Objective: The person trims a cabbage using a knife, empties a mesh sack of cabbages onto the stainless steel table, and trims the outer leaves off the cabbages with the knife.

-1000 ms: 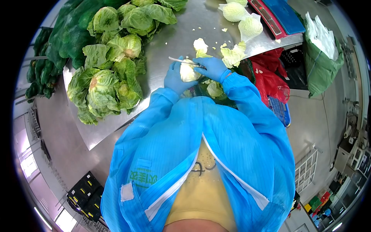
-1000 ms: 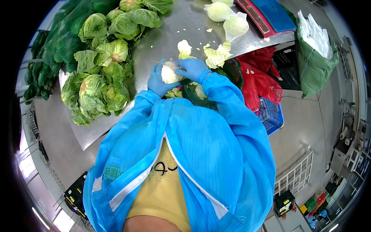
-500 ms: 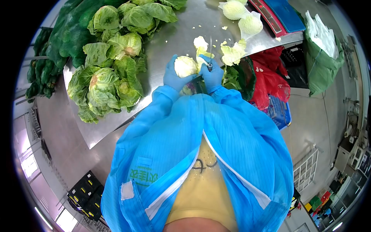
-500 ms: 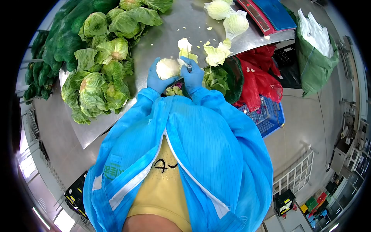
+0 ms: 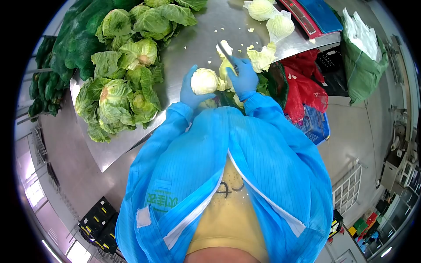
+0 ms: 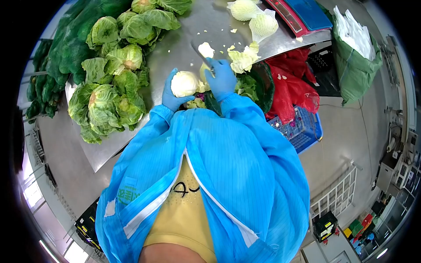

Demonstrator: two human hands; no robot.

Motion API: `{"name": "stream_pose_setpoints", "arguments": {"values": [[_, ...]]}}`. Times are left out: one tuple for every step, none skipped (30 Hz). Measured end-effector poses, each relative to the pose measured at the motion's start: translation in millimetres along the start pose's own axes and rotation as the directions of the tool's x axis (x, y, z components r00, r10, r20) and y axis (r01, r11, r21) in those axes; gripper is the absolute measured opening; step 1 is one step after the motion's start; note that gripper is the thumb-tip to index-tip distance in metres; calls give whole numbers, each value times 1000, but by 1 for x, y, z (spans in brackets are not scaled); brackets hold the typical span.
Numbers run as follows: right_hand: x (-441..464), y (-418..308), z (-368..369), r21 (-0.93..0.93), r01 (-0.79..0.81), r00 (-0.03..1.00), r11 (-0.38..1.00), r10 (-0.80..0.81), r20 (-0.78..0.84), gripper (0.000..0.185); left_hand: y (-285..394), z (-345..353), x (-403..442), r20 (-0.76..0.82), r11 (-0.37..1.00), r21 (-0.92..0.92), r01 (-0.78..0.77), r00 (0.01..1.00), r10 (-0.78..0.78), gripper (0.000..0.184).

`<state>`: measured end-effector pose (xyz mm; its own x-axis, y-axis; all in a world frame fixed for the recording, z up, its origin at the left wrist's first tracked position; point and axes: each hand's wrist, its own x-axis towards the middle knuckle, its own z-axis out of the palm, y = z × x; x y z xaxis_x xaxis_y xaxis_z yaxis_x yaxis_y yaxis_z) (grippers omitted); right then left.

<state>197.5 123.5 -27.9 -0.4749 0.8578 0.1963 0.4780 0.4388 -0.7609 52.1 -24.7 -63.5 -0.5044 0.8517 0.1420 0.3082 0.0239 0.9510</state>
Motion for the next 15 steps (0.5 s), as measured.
{"name": "stream_pose_setpoints", "arguments": {"values": [[4,8,12,105,-55,980,993,33,197,51,3,-1,-2,8,1000,21,-9,1000,9,108],[6,4,15,196,-127,921,972,42,388,53,4,-2,-2,17,999,42,-21,1000,20,108],[13,-14,4,55,-120,852,991,75,519,52,3,-1,-2,19,999,42,-24,1000,23,108],[14,-2,14,56,-119,853,991,73,517,52,0,-1,-2,28,1000,-30,4,1000,-3,109],[14,20,34,188,-160,816,969,23,577,50,-5,-1,-3,38,994,-101,34,999,-30,109],[15,34,48,313,-209,776,926,-37,629,49,-11,-2,-4,34,995,-98,33,999,-30,109],[18,37,49,330,-238,755,914,-40,655,49,-19,-2,-4,46,997,-69,21,999,-17,110],[21,34,43,330,-237,752,914,-43,657,49,-23,-3,-4,58,999,-41,10,998,-7,110],[24,26,33,282,-245,721,928,-20,693,48,-22,-4,-4,54,999,-40,13,998,-11,110],[25,21,27,232,-251,687,940,4,726,47,-21,-4,-4,63,1000,-21,18,998,-17,110],[25,22,29,296,6,774,955,-192,603,41,-20,-5,-5,72,1000,-3,23,997,-23,110],[25,25,28,295,5,772,955,-191,607,41,-19,-5,-5,70,1000,-4,27,997,-26,110],[26,28,27,236,22,758,971,-170,630,39,-18,-6,-5,87,1000,-3,18,996,-18,110],[27,25,24,178,41,744,983,-149,651,36,-18,-6,-5,104,1000,-1,9,995,-9,109],[26,26,26,179,41,744,983,-150,651,36,-20,-7,-6,103,1000,0,10,995,-10,109]]}}
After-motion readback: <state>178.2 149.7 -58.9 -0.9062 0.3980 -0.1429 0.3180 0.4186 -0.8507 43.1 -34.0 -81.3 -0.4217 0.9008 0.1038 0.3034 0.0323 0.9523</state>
